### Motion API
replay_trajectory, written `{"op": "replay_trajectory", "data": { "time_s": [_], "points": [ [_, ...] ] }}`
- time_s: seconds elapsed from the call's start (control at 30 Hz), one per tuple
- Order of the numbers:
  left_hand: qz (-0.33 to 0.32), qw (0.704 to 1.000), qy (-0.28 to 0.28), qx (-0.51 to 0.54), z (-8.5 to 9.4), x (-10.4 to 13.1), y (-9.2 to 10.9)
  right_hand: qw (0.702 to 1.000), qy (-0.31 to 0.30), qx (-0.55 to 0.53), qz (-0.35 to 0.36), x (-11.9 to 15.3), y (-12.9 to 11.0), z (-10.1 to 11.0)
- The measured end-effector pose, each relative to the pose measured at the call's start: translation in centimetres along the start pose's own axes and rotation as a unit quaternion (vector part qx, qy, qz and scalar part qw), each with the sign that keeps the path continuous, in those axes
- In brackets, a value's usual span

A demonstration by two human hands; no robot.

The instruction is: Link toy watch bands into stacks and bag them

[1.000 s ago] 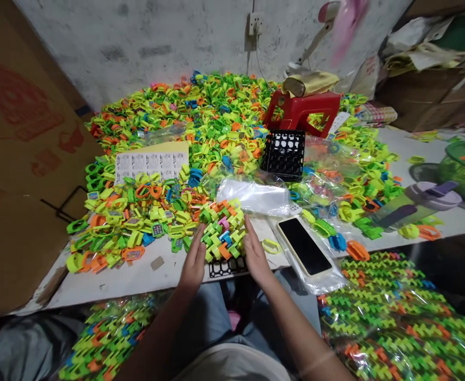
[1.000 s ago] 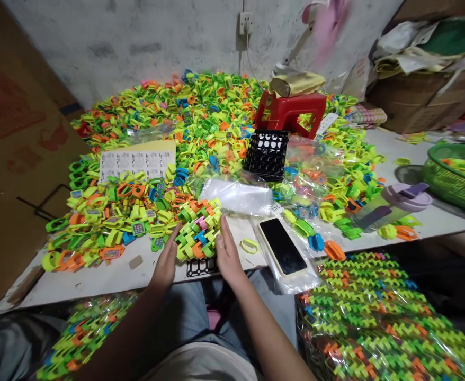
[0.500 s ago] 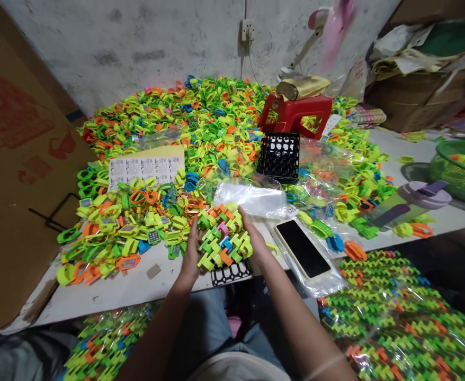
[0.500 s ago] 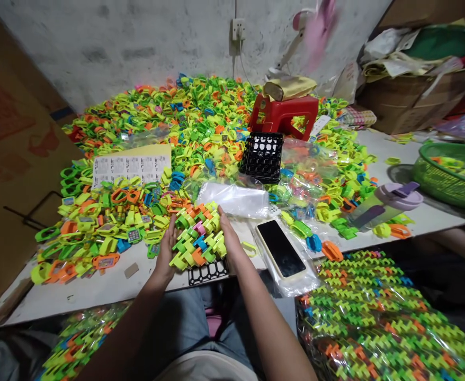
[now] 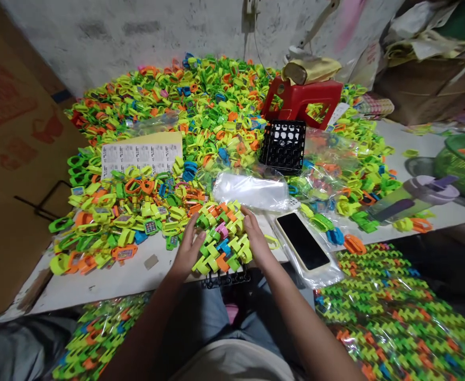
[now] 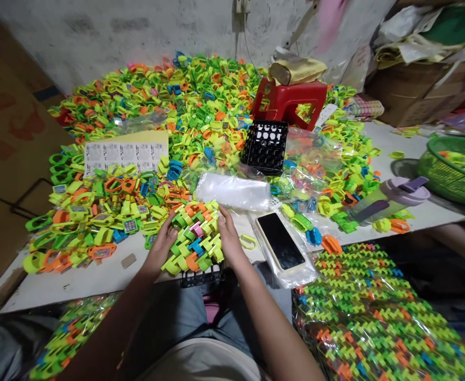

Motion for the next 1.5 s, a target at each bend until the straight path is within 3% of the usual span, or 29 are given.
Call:
{"op": "replay_trajectory", "data": {
  "time_s": [0.1, 0.17, 0.33, 0.43, 0.53, 0.63, 0.83, 1.37, 1.5],
  "points": [
    [0.009, 0.999, 0.002, -0.033, 1.9, -0.1, 2.2, 0.999, -0.006, -0.027, 0.016, 0.0, 0.4, 0.6],
    [-0.028, 0.993, -0.017, -0.115, 2.4, 0.1, 4.2, 0.999, 0.004, -0.045, 0.026, 0.3, 0.7, 1.0],
    [-0.117, 0.942, -0.119, -0.290, 0.5, 0.0, 7.3, 0.997, 0.006, -0.031, 0.073, 1.1, 0.7, 1.3],
    [-0.120, 0.931, -0.135, -0.317, -0.9, -0.3, 7.2, 0.996, -0.027, -0.013, 0.085, 0.9, 0.5, 0.9],
    [-0.138, 0.930, -0.112, -0.323, -1.5, -0.4, 6.7, 0.995, -0.044, 0.006, 0.093, 0.4, 0.5, 0.4],
    [-0.163, 0.929, -0.085, -0.321, -1.5, -0.3, 6.4, 0.993, -0.031, 0.029, 0.106, 0.0, 0.4, 0.3],
    [-0.156, 0.932, -0.086, -0.316, -1.2, -0.9, 6.5, 0.990, 0.001, 0.071, 0.124, -0.5, 0.2, 0.4],
    [-0.156, 0.935, -0.060, -0.313, -1.7, -0.9, 6.4, 0.989, 0.049, 0.064, 0.122, -0.9, 0.1, -0.1],
    [-0.133, 0.940, -0.083, -0.303, -1.6, -0.8, 6.4, 0.991, 0.042, 0.045, 0.115, -0.9, -0.1, -0.1]
  ]
}}
Point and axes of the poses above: each hand's wrist, its own x-axis away from the middle knuckle, its own z-axis out of the back of the hand, y = z × x, the point moved 1 cm from there along -x, towards the middle knuckle, and after that the axes turned 3 degrees about x, right-handed, at the moved point
